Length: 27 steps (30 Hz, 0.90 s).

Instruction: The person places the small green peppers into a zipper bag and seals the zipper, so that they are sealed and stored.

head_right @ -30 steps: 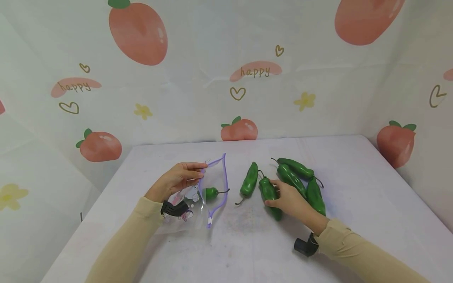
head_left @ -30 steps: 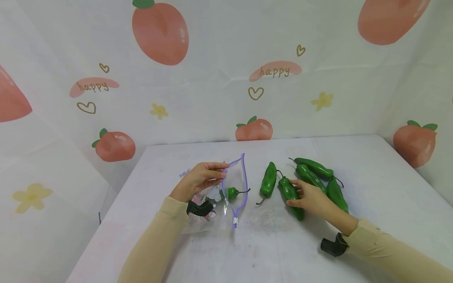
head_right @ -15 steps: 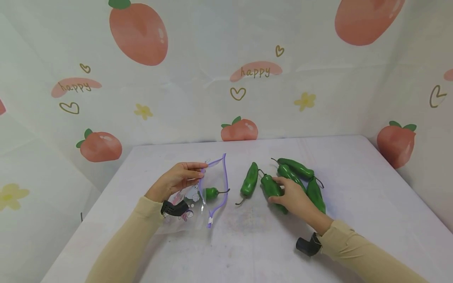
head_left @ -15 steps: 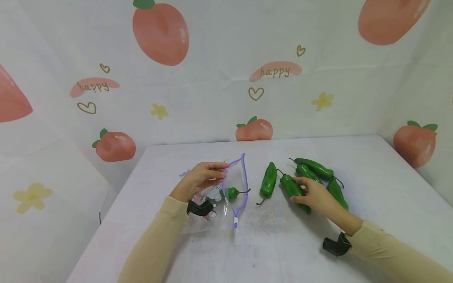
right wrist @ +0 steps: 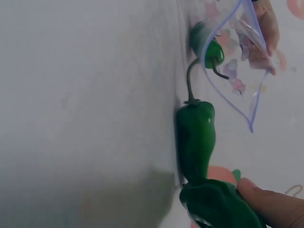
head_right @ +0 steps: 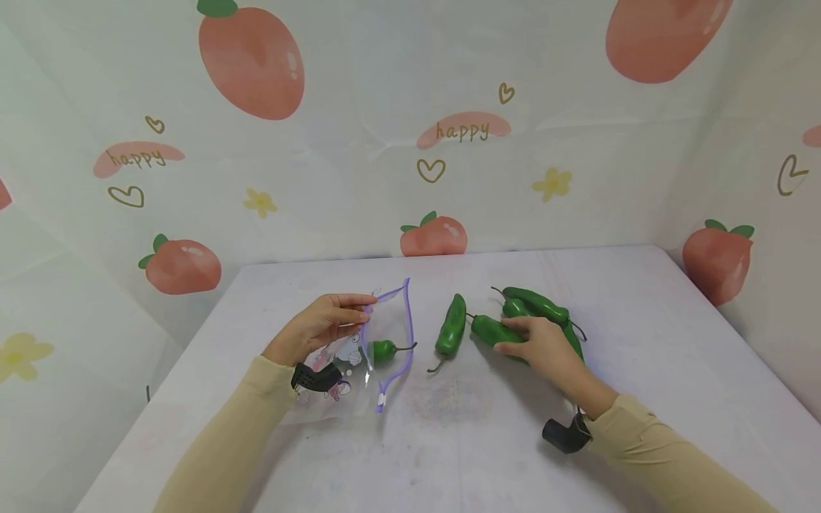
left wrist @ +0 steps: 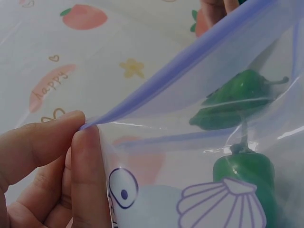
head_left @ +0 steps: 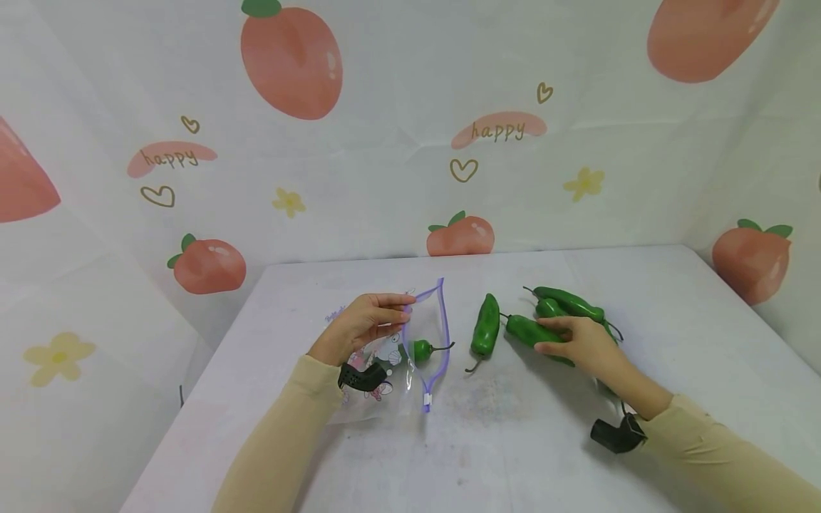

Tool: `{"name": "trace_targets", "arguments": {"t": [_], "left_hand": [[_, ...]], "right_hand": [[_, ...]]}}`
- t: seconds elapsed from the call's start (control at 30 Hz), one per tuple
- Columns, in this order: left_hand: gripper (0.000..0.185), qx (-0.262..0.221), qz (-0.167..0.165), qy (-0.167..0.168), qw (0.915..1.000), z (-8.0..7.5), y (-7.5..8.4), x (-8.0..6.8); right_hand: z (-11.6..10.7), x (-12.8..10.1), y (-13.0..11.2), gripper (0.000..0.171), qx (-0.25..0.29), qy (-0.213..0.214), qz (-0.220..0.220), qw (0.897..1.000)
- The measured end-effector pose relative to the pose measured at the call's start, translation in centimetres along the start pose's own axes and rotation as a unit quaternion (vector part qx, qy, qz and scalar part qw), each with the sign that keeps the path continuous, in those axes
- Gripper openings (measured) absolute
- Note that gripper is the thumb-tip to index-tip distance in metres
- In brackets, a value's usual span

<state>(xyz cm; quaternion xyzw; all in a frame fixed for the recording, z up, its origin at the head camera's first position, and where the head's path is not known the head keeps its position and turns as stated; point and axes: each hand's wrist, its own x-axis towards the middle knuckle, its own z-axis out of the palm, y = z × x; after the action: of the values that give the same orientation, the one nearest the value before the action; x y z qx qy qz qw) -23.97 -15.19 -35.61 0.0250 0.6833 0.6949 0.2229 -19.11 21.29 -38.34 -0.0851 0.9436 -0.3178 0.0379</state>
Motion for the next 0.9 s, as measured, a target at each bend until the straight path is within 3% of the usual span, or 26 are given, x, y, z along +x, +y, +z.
{"name": "trace_targets", "arguments": {"t": [0.37,0.67,0.9], "left_hand": [[0.045,0.002,0.002,0.006,1.0000,0.0,-0.2,0.0],[0.046,-0.007,0.000,0.005,1.0000,0.0,-0.1,0.1],[0.040,-0.004,0.001,0.003,1.0000,0.0,-0.1,0.1]], "right_hand": [[-2.0,0.1,-0.3,0.066,-0.001,0.020,-0.005,1.000],[-3.1,-0.2,-1.5,0.070,0.032,0.023,0.011,0.999],[-3.2,-0.4,-2.1,0.067,0.055,0.040,-0.002,0.998]]}}
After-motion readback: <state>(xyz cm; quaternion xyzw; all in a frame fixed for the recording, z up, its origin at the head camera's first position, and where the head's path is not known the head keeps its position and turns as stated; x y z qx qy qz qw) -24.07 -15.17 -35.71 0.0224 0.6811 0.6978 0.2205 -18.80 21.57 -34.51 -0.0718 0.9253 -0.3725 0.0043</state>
